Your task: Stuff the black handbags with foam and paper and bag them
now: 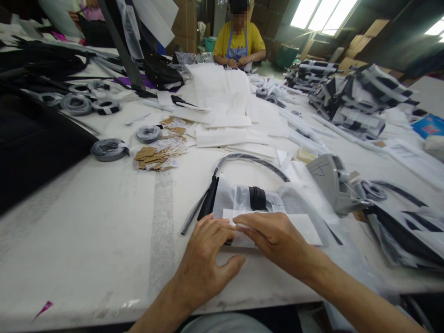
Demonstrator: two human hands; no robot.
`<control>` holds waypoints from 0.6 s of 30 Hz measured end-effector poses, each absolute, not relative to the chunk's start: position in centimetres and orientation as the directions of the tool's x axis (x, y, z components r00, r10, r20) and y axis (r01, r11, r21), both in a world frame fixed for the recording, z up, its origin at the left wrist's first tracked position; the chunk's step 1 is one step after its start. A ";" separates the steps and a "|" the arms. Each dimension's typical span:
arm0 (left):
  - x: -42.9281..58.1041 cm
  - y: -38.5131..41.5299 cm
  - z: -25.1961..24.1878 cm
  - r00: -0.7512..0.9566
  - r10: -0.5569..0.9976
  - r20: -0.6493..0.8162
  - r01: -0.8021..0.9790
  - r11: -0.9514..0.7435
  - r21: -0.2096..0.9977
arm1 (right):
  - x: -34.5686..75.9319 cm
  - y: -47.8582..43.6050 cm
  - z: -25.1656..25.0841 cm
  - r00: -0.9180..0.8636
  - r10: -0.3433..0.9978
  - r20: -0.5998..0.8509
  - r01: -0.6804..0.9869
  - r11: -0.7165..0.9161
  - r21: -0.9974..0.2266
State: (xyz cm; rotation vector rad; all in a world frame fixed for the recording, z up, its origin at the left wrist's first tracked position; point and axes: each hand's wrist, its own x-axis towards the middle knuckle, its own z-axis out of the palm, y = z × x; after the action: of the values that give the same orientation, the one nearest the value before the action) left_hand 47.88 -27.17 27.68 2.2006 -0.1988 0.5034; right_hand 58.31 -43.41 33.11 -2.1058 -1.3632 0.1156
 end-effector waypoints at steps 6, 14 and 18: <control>49.3 -29.5 27.6 0.876 0.221 0.429 -0.151 -0.719 0.679 | 60.3 -43.0 32.4 0.551 0.825 0.128 0.688 -0.362 -0.629; 50.1 -30.1 27.0 0.828 0.261 0.496 -0.068 -0.831 0.552 | 62.5 -42.9 30.4 0.626 0.771 0.119 0.677 -0.461 -0.574; 50.3 -30.1 26.8 0.810 0.255 0.528 -0.052 -0.866 0.498 | 62.9 -42.6 29.5 0.659 0.746 0.095 0.657 -0.510 -0.556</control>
State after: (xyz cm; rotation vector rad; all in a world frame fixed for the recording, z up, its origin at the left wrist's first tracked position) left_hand 50.35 -30.11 26.84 2.4929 0.1505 0.8243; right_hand 62.87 -42.61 29.47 -2.3149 -1.0840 0.2099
